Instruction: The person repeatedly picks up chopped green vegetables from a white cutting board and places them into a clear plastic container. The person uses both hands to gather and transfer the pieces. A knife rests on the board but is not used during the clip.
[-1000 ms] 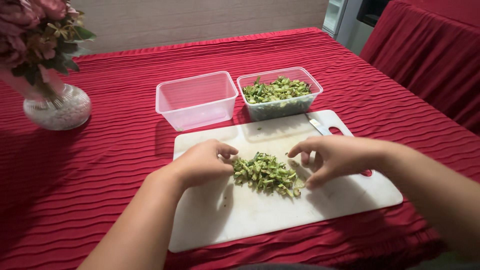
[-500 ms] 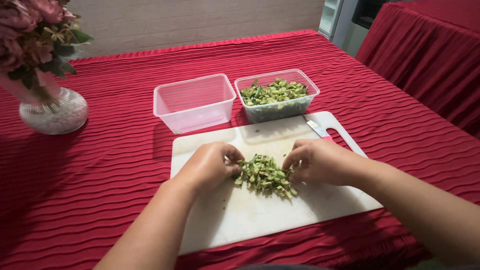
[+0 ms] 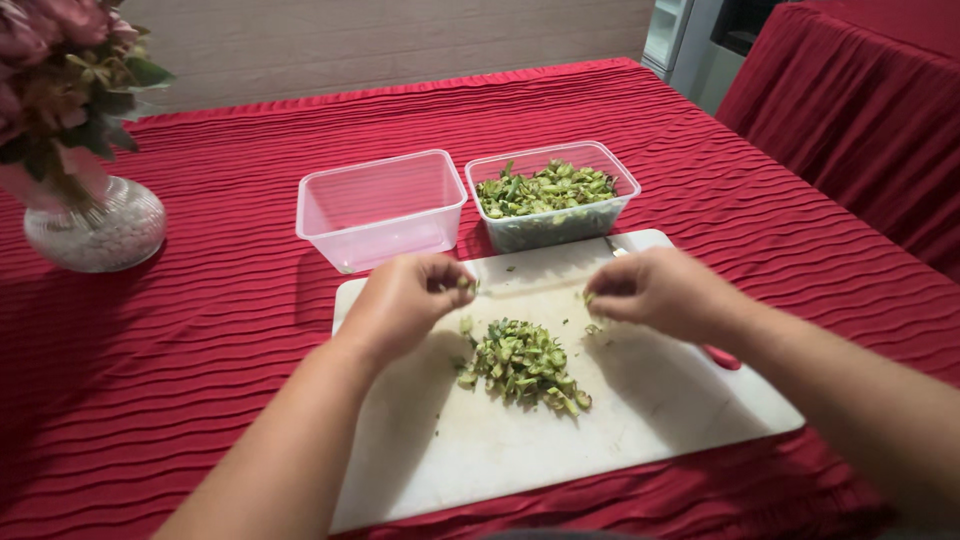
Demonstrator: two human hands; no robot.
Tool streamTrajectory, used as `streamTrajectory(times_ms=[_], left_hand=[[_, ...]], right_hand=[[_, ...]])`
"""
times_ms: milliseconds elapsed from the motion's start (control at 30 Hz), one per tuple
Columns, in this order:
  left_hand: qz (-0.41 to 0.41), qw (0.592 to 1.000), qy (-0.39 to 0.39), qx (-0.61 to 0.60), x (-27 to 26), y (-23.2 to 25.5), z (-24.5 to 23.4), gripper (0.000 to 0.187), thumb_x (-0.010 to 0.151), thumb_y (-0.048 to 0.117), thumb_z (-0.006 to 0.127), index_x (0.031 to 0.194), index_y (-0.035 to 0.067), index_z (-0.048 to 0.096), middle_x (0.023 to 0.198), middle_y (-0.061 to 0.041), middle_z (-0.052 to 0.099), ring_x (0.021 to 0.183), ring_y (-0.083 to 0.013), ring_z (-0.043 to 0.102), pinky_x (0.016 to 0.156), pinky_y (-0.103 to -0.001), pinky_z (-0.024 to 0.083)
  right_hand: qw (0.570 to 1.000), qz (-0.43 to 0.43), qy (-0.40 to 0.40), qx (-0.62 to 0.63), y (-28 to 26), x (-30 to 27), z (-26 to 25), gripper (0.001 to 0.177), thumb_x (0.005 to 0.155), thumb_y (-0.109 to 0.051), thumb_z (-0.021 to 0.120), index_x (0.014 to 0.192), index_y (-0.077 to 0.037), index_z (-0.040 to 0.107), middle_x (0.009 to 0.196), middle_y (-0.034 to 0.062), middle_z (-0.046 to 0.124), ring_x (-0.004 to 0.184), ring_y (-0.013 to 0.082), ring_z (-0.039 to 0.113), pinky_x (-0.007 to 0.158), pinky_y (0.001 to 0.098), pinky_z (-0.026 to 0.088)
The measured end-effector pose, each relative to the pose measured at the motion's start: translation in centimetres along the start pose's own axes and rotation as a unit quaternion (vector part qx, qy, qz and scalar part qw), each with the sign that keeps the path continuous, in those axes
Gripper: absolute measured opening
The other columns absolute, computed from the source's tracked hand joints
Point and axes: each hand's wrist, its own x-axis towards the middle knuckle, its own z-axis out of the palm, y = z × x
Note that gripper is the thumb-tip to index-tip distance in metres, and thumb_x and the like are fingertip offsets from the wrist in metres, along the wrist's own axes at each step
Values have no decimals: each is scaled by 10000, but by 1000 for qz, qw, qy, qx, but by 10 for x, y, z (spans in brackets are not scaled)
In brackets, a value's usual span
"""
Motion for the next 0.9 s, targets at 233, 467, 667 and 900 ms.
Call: streamTrajectory(times_ms=[233,467,667,900], left_hand=[[88,995,29,-29,58,17,-4,162,863,142,763,1002,62,782,861,-43,801,777,-74,708,711,-275,567],[195,970,95,108,102,40,-1,183,821,129,797,993,68,779,882,-126,775,764,-215,734,721,-351,560],[249,947,83,188,126,33,4,181,792,91,775,972,73,777,896,-146,748,838,-310,733,782,-399,563],[314,918,67,234,132,21,6,117,794,121,744,904,91,773,950,-124,730,915,-344,690,824,-439,546]], right_hand=[[997,5,54,54,8,34,-38,189,880,-181,767,1023,-70,823,836,63,782,696,101,644,656,284,558],[989,-50,128,48,12,73,-61,211,878,-188,766,1052,-72,795,851,19,785,736,73,695,690,260,578],[983,-73,164,-25,20,98,-63,255,891,-215,780,1086,-52,784,868,71,783,741,118,707,706,307,570],[956,-156,208,-132,40,110,-63,268,903,-174,769,1131,-34,772,989,121,748,832,193,728,765,329,583]])
